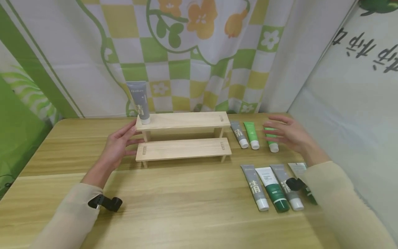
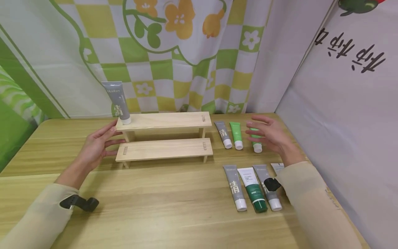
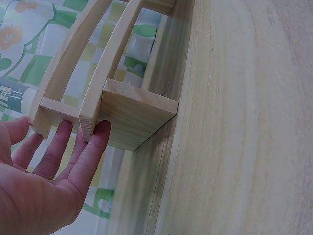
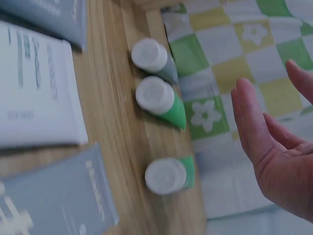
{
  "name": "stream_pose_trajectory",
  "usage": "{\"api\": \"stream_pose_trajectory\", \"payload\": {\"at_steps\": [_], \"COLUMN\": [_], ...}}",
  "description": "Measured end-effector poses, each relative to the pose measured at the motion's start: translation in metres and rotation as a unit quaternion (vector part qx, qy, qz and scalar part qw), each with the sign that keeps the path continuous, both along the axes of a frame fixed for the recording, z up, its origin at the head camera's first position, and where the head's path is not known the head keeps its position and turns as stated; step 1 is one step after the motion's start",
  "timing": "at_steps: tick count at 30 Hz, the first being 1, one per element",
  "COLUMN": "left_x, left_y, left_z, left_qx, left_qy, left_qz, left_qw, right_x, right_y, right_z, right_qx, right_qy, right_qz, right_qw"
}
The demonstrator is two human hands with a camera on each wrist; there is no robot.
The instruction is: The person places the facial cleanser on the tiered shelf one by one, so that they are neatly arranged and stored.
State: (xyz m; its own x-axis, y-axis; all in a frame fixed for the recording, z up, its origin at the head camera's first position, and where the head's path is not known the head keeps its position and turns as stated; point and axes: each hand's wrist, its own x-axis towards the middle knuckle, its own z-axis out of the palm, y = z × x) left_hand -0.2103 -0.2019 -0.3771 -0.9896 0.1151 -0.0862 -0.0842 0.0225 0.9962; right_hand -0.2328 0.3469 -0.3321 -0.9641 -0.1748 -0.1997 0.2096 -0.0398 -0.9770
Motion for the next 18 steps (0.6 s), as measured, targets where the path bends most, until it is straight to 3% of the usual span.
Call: {"api": "stream_pose_trajectory", "payload": {"at_steps": [11, 18], "left_x": [0.0, -0.001], "left_y": [-0.001, 0.0], "left_z": [0.0, -0.001], "left_qx": [0.001, -0.007], "left_qy": [0.002, 0.0], "left_qz": [0.0, -0.005], "left_qw": [1.0, 1.0], "right_x": [-0.011, -0.017], "right_y": [0.045, 0.064], "right_z": [-0.01, -0.018], "right_qx": [0.048, 0.088], "right_qy": [-0.08, -0.11], "right_qz": [0.031, 0.053], "right_qw": [0.9952, 0.9886]}}
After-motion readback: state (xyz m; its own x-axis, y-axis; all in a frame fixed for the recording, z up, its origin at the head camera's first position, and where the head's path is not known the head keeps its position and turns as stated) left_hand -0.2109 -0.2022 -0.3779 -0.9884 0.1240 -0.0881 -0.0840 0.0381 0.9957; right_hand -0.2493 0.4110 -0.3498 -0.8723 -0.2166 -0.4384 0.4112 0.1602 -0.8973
